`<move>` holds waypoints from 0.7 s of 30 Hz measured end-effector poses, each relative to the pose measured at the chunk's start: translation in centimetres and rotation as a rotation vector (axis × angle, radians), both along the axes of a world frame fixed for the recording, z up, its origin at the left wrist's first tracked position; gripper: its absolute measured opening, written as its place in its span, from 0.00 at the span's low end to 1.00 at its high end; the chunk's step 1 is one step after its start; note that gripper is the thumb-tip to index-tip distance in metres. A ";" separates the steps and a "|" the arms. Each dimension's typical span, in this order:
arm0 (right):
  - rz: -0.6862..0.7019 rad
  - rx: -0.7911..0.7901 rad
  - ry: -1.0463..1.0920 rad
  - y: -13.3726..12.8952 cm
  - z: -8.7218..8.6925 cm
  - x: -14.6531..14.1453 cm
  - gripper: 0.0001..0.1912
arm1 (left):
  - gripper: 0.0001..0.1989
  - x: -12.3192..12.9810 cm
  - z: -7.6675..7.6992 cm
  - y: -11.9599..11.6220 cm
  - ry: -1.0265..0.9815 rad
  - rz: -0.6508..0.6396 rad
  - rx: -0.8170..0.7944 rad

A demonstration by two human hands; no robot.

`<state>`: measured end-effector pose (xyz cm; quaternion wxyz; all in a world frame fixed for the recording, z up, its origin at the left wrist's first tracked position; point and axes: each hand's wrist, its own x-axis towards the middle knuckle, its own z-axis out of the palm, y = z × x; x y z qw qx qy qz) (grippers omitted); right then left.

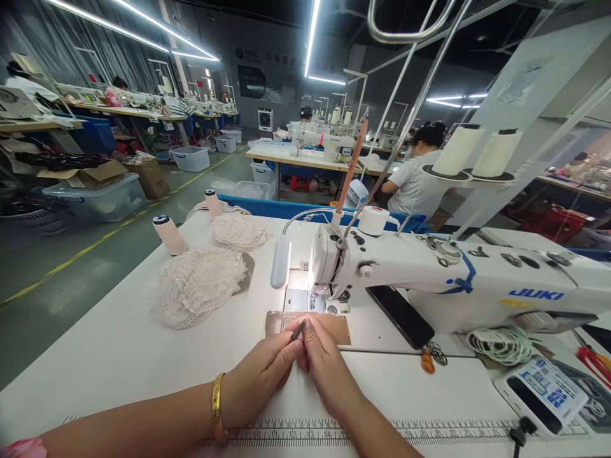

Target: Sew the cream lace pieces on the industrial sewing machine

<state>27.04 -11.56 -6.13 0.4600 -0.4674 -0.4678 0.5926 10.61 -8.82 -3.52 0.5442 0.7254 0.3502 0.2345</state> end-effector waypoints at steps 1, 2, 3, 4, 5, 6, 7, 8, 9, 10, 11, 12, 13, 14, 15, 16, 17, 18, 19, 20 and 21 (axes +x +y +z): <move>0.001 -0.004 -0.007 0.0 0.2 0.0 0.33 | 0.27 0.0 0.0 0.0 -0.002 -0.002 0.000; 0.001 -0.009 -0.013 0.0 0.3 -0.1 0.33 | 0.27 0.0 0.1 0.0 -0.005 -0.003 0.001; 0.001 -0.012 -0.019 -0.1 0.5 -0.1 0.33 | 0.26 0.1 0.1 0.0 -0.010 -0.004 0.000; -0.002 -0.013 -0.025 -0.1 0.6 -0.2 0.33 | 0.26 0.1 0.1 0.0 -0.014 -0.006 -0.001; -0.007 -0.011 -0.031 -0.1 0.7 -0.2 0.33 | 0.26 0.1 0.1 0.0 -0.020 -0.009 -0.001; -0.013 -0.009 -0.035 -0.2 0.7 -0.3 0.33 | 0.26 0.1 0.0 0.0 -0.027 -0.013 -0.001; -0.021 -0.006 -0.038 -0.2 0.8 -0.3 0.33 | 0.26 0.2 0.0 0.1 -0.036 -0.017 0.000; -0.029 -0.002 -0.040 -0.2 0.8 -0.4 0.34 | 0.26 0.2 0.0 0.1 -0.046 -0.022 0.002; -0.037 0.001 -0.043 -0.2 0.8 -0.4 0.34 | 0.26 0.2 0.0 0.1 -0.055 -0.027 0.004; -0.041 0.003 -0.045 -0.2 0.8 -0.5 0.34 | 0.26 0.2 0.0 0.1 -0.062 -0.030 0.006; -0.044 0.005 -0.048 -0.2 0.8 -0.5 0.34 | 0.26 0.2 0.0 0.2 -0.067 -0.032 0.002; -0.045 0.006 -0.051 -0.2 0.8 -0.5 0.34 | 0.26 0.2 0.0 0.2 -0.071 -0.033 -0.004; -0.047 0.007 -0.054 -0.2 0.8 -0.5 0.34 | 0.26 0.2 0.0 0.3 -0.072 -0.036 -0.013; -0.049 0.007 -0.055 -0.2 0.8 -0.6 0.34 | 0.26 0.2 0.0 0.3 -0.071 -0.036 -0.021; -0.048 0.007 -0.053 -0.2 0.9 -0.6 0.34 | 0.27 0.2 0.0 0.4 -0.065 -0.037 -0.031; -0.049 0.009 -0.051 -0.2 0.9 -0.6 0.33 | 0.27 0.2 0.0 0.4 -0.055 -0.037 -0.043; -0.049 0.010 -0.049 -0.3 0.9 -0.5 0.33 | 0.27 0.2 0.1 0.4 -0.042 -0.037 -0.055; -0.045 0.011 -0.048 -0.3 0.9 -0.5 0.33 | 0.28 0.1 0.1 0.4 -0.029 -0.036 -0.066; -0.038 0.011 -0.049 -0.3 0.9 -0.5 0.33 | 0.28 0.1 0.1 0.4 -0.019 -0.036 -0.077; -0.031 0.011 -0.051 -0.4 0.9 -0.4 0.33 | 0.29 0.0 0.0 0.4 -0.014 -0.037 -0.085; -0.027 0.011 -0.052 -0.4 0.9 -0.4 0.32 | 0.29 0.0 0.0 0.3 -0.009 -0.040 -0.093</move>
